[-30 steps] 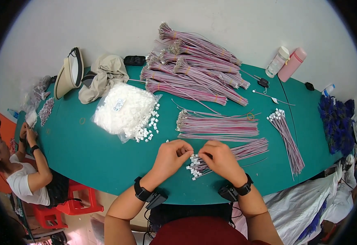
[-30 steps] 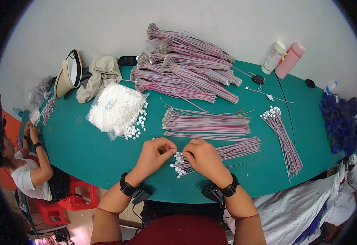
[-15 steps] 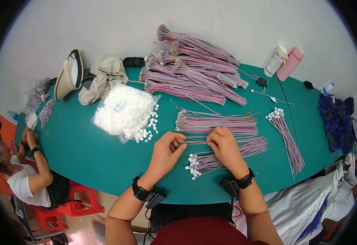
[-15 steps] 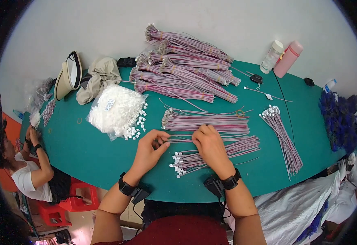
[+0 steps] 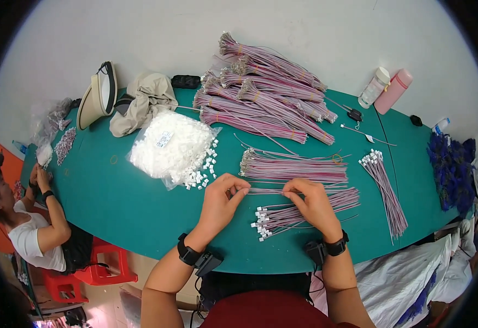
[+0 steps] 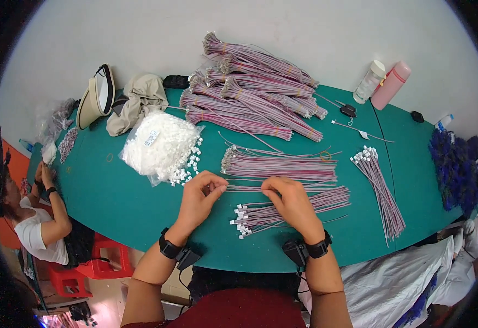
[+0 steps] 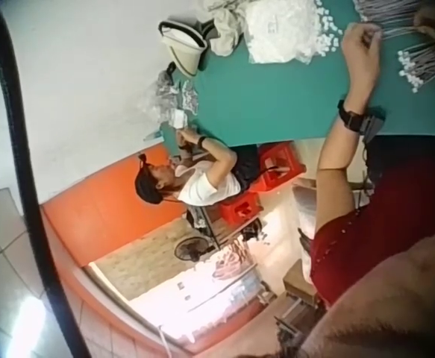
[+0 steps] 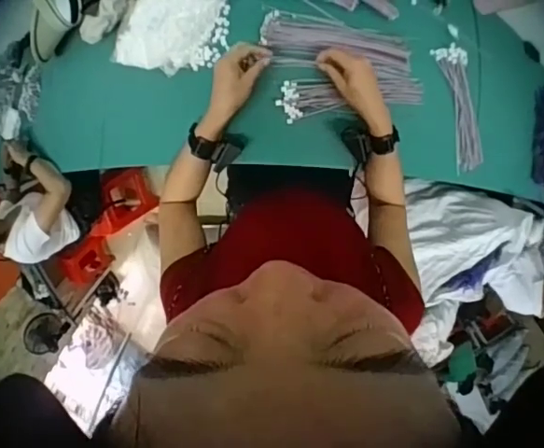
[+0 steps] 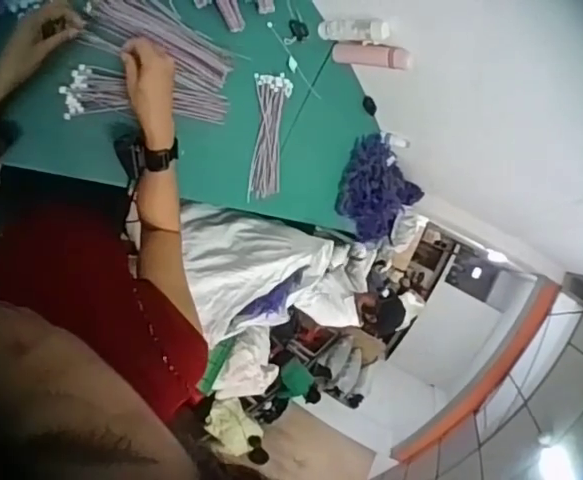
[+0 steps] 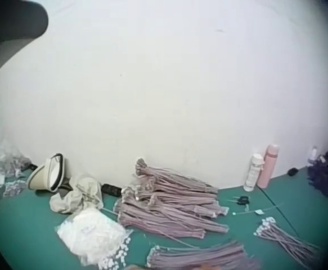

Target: Manually attaching small plastic clips to bundles of striped cables at a workbench.

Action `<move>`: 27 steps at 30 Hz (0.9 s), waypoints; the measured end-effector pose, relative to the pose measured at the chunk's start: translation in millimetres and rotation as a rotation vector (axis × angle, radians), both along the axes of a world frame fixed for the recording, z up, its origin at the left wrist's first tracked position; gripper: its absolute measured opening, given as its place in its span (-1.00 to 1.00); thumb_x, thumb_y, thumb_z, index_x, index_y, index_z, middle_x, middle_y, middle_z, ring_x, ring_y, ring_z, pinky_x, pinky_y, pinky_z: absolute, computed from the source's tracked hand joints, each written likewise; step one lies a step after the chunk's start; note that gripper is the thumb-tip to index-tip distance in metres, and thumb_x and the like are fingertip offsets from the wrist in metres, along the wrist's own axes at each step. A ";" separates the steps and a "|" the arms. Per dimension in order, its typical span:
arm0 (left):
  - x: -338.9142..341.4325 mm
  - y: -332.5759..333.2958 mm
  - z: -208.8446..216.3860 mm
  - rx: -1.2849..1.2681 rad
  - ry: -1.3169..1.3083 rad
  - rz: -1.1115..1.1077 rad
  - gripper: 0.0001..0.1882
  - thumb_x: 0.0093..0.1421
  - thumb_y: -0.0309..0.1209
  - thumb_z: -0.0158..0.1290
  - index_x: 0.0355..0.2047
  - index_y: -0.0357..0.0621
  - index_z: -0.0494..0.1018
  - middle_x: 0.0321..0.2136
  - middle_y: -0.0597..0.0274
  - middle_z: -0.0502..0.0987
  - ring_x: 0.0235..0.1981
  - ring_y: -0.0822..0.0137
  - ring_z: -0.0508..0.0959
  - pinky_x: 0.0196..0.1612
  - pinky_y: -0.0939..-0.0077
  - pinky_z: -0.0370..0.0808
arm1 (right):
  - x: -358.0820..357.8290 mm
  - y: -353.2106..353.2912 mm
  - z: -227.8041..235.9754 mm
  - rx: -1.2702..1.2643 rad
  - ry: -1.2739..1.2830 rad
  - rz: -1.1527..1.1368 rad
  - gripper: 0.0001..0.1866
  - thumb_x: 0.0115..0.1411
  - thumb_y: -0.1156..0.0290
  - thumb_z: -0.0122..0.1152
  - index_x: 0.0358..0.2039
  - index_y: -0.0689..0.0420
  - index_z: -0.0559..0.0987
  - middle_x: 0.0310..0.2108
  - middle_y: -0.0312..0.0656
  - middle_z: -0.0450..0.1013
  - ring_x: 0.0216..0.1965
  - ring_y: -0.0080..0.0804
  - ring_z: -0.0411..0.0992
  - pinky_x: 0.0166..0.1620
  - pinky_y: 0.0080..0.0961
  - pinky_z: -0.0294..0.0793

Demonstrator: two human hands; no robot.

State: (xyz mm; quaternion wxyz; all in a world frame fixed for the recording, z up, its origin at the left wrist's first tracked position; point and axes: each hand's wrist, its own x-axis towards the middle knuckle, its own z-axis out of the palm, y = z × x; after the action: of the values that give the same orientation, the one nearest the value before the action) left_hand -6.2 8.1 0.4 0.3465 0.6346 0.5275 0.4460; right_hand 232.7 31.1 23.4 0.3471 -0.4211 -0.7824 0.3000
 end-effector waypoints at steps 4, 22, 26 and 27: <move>1.3 -2.7 -1.1 -0.017 0.010 -0.038 -0.92 0.14 -0.56 0.17 -0.32 -0.20 0.56 -0.43 0.34 0.46 -0.52 0.53 0.37 -0.45 0.65 0.30 | -10.2 -8.0 12.9 -0.183 -0.029 -0.009 -0.92 0.11 0.56 0.25 -0.35 0.23 0.58 -0.47 -0.13 0.52 -0.56 -0.32 0.44 -0.47 -0.49 0.38; 3.3 -4.9 -3.3 -0.298 -0.198 -0.240 -0.85 0.23 -0.41 0.16 -0.29 -0.27 0.55 -0.41 0.40 0.47 -0.48 0.62 0.33 -0.40 0.67 0.27 | -19.5 -13.2 3.2 -0.088 0.104 0.068 -0.92 0.13 0.54 0.25 -0.34 0.23 0.59 -0.53 -0.21 0.49 -0.62 -0.53 0.34 -0.56 -0.60 0.25; 3.9 -6.3 5.0 -0.250 -0.148 -0.239 -0.85 0.21 -0.42 0.17 -0.32 -0.28 0.56 -0.42 0.41 0.47 -0.49 0.63 0.31 -0.42 0.70 0.24 | -19.2 -13.3 2.9 -0.085 0.100 0.050 -0.91 0.13 0.54 0.25 -0.33 0.24 0.59 -0.53 -0.21 0.50 -0.62 -0.56 0.33 -0.57 -0.61 0.25; 4.3 -6.6 5.7 -0.246 -0.147 -0.232 -0.85 0.21 -0.42 0.17 -0.33 -0.28 0.56 -0.42 0.41 0.46 -0.49 0.64 0.31 -0.42 0.71 0.23 | -19.6 -13.4 2.1 -0.074 0.100 0.052 -0.92 0.13 0.54 0.25 -0.33 0.24 0.59 -0.53 -0.22 0.50 -0.62 -0.56 0.34 -0.57 -0.61 0.26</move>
State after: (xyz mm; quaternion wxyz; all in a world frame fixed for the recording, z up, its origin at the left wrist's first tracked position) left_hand -1.9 1.5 6.2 0.5084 0.6097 0.4744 0.3805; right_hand 213.1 17.7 25.5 0.3619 -0.3979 -0.7631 0.3584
